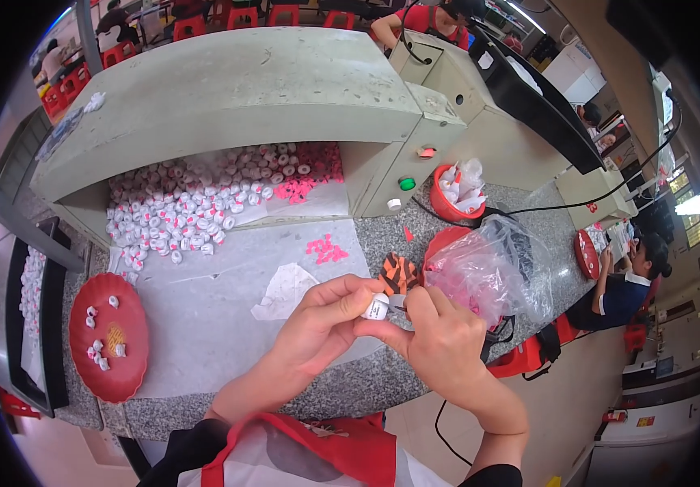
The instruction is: Assembling small plastic toy figurines by applying glue and attaching accessory components.
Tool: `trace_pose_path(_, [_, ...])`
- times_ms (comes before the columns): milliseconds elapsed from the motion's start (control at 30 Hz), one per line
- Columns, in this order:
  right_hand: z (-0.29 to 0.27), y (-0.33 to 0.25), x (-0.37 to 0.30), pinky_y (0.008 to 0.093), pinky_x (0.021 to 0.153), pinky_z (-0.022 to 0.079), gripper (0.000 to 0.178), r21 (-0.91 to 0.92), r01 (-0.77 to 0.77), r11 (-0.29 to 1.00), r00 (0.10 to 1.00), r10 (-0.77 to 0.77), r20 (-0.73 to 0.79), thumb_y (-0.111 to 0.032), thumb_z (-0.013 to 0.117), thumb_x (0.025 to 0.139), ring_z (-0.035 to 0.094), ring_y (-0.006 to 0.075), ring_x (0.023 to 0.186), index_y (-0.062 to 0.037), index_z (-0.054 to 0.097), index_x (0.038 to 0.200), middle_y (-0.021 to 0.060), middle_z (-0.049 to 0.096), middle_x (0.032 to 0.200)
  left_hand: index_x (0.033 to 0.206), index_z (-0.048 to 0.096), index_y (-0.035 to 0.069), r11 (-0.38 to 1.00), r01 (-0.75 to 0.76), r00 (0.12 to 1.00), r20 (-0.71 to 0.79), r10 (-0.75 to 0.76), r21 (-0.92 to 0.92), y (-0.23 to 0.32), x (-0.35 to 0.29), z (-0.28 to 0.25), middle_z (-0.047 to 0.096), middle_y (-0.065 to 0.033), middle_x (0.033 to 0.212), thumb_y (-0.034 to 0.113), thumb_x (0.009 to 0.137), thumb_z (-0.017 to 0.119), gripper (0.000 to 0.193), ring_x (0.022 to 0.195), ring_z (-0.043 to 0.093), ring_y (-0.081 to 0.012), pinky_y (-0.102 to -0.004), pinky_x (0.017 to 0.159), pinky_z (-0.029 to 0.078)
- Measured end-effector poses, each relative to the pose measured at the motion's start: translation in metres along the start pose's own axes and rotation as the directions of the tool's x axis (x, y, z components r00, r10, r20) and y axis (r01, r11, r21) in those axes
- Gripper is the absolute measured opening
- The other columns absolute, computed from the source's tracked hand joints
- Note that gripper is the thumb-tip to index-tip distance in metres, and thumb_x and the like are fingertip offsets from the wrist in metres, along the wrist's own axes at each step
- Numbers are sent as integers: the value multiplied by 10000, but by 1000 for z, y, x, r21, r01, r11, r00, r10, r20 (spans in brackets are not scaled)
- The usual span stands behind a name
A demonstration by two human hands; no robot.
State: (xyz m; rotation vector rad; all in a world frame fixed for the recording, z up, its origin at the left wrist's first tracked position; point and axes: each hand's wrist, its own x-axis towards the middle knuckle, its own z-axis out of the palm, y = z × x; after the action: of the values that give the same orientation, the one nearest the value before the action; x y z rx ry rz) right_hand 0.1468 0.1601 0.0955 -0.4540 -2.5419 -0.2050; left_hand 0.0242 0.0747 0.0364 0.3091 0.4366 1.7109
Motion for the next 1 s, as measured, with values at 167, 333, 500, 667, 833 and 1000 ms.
trace_pose_path(167, [3, 1, -7, 263, 313, 338, 479, -27, 29, 999, 1000, -29, 4, -513, 624, 664, 450, 151, 364, -106, 391, 570, 11, 394, 486, 972, 561, 25, 1000, 0, 1000, 8, 0, -13, -2, 1, 2, 585, -78, 890, 171, 857, 516, 191, 830, 571, -181, -313, 752, 456])
trace_pose_path(333, [-1, 1, -5, 282, 336, 333, 470, 17, -20, 1000, 1000, 20, 23, -472, 661, 632, 448, 162, 384, -89, 394, 580, 15, 385, 488, 974, 560, 21, 1000, 4, 1000, 20, -4, -13, -5, 4, -4, 583, -77, 885, 169, 859, 514, 193, 827, 570, -179, -311, 750, 457])
trace_pose_path(500, [2, 5, -9, 265, 316, 341, 465, -10, 8, 1000, 1000, -8, -16, -500, 628, 667, 449, 155, 358, -102, 402, 585, 10, 395, 477, 977, 558, 21, 1000, 16, 1000, 24, -16, 9, -6, 6, -3, 581, -78, 882, 173, 861, 511, 198, 829, 568, -177, -309, 751, 455])
trace_pose_path(667, [3, 1, -12, 267, 320, 351, 483, -19, 41, 999, 999, -42, -21, -505, 626, 670, 452, 155, 359, -95, 388, 579, 20, 404, 487, 985, 555, 22, 1000, 12, 998, 64, -11, -12, -5, 4, -2, 580, -84, 898, 172, 857, 516, 201, 857, 565, -192, -313, 768, 451])
trace_pose_path(833, [3, 3, -11, 263, 322, 353, 476, 22, 0, 1000, 999, 1, -34, -500, 627, 672, 453, 152, 361, -97, 389, 582, 19, 405, 491, 987, 554, 21, 1000, -5, 997, 80, 5, 1, -6, 2, -3, 584, -92, 913, 170, 855, 518, 202, 865, 566, -201, -317, 776, 450])
trace_pose_path(1000, [1, 1, -11, 261, 323, 354, 471, 0, 19, 1000, 1000, -19, -12, -495, 630, 671, 456, 151, 365, -98, 392, 583, 16, 405, 495, 987, 553, 21, 1000, 4, 998, 58, -5, 11, -4, 2, -2, 586, -95, 912, 171, 858, 514, 201, 867, 566, -206, -322, 774, 450])
